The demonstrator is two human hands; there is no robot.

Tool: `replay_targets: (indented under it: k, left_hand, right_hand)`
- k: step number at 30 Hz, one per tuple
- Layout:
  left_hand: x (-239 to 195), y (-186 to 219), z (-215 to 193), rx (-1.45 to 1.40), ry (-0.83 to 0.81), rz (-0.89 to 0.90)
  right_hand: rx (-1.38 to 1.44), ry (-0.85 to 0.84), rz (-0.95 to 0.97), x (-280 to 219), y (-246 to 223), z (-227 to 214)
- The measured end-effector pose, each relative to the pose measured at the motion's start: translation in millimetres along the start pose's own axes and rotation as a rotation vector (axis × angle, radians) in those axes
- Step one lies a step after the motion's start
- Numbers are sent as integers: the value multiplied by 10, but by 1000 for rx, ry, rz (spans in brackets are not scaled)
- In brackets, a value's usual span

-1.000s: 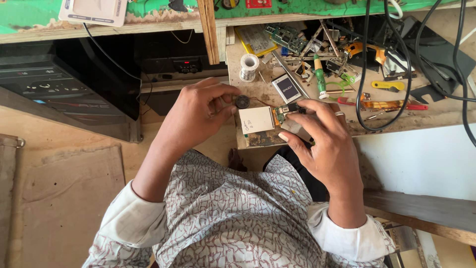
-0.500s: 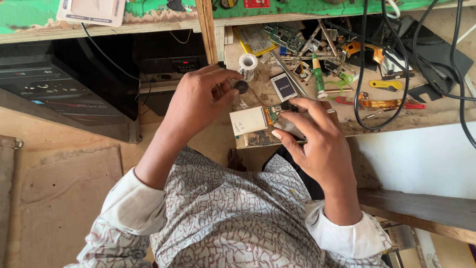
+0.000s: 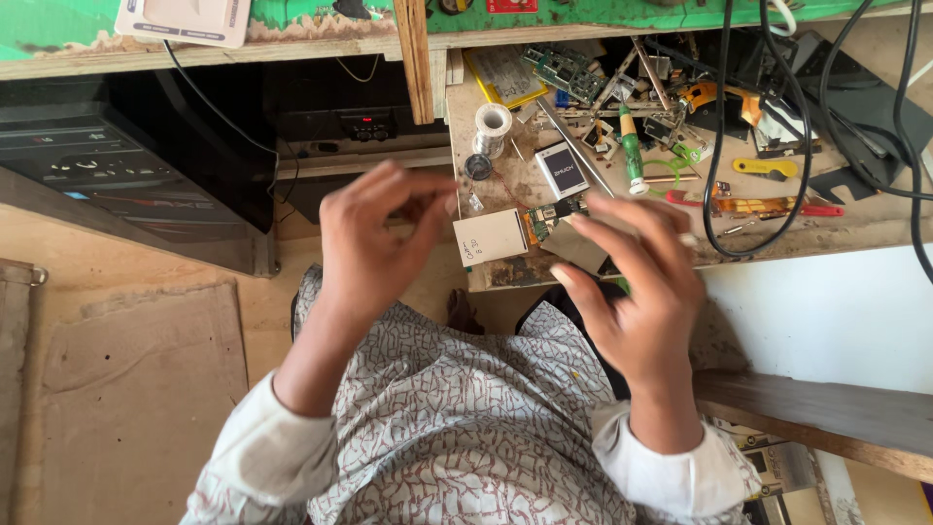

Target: The person handles a small electronic module, peeling a white label from its surface and manipulating a thin wire attached to it. The person moves from a cluttered workbench to a glass display counter and continues adjusting the wire and label on the module.

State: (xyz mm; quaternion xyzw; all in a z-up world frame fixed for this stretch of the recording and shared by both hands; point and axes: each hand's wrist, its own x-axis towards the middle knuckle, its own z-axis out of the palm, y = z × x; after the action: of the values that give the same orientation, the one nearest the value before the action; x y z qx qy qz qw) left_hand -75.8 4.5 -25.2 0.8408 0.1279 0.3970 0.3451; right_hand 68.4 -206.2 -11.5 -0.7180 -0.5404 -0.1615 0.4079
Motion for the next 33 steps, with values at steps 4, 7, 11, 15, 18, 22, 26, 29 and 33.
replay_targets:
  k: [4, 7, 11, 15, 18, 22, 26, 29, 33]
  left_hand:
    - [-198, 155, -33, 14, 21, 52]
    - [-314, 270, -32, -32, 49, 81]
    - [-482, 397, -6, -110, 47, 61]
    - [-695, 477, 68, -124, 1, 11]
    - [-922, 541, 65, -210, -18, -10]
    - [-1221, 559, 211, -248, -65, -49]
    - [-1328, 540, 338, -257, -115, -15]
    - [-1220, 534, 310, -153, -59, 55]
    - [-920, 503, 134, -5, 72, 18]
  right_hand:
    - [334, 80, 314, -201, -305, -225]
    - [427, 81, 372, -316, -420, -311]
    - [435, 62, 334, -318, -411, -319]
    - [401, 48, 255, -331, -480, -355]
    - [381, 42, 195, -233, -415, -316]
    - [343, 32, 131, -199, -353, -325]
    - [299, 25, 37, -216, -359, -399]
    - [267, 23, -51, -195, -358, -444]
    - [211, 25, -66, -50, -164, -345]
